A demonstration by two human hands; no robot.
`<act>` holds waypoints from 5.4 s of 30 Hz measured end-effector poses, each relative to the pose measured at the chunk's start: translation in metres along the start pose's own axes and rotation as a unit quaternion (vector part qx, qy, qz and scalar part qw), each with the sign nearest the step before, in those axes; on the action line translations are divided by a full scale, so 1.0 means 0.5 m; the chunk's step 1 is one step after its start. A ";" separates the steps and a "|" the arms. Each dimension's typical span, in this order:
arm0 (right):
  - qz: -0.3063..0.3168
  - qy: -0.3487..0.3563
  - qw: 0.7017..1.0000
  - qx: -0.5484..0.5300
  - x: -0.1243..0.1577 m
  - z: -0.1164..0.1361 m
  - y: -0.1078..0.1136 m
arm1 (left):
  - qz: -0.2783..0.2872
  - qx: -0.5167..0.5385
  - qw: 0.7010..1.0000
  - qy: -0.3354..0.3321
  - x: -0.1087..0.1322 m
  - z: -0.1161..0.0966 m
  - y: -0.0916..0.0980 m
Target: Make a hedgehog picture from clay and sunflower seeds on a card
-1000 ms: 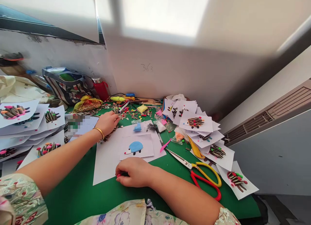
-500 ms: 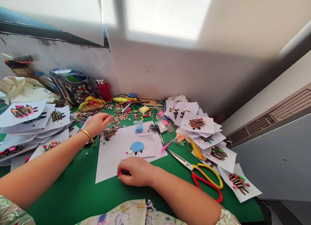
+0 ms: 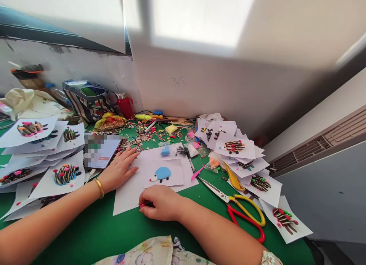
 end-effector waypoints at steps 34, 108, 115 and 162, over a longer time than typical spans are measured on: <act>0.023 -0.003 1.000 -0.003 -0.003 -0.003 0.005 | 0.060 -0.050 0.996 0.041 -0.375 0.136 0.029; 0.005 -0.003 1.000 -0.004 -0.001 0.001 0.006 | -0.156 0.509 0.803 0.269 -0.316 0.106 0.087; 0.031 0.011 0.999 -0.001 -0.001 0.009 -0.002 | -0.087 0.802 0.536 0.250 -0.263 0.046 0.094; -0.236 -0.285 0.913 0.173 0.030 -0.189 0.187 | 0.072 0.947 0.255 0.180 -0.118 -0.045 -0.001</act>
Point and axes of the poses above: each hand's wrist, its own x-axis away from the middle knuckle, its own y-axis out of the back of the hand, z = x × y, the point moved 3 cm from there along -x, towards the middle knuckle, and after that the axes turned 8 degrees about z, right-handed, at the moved point
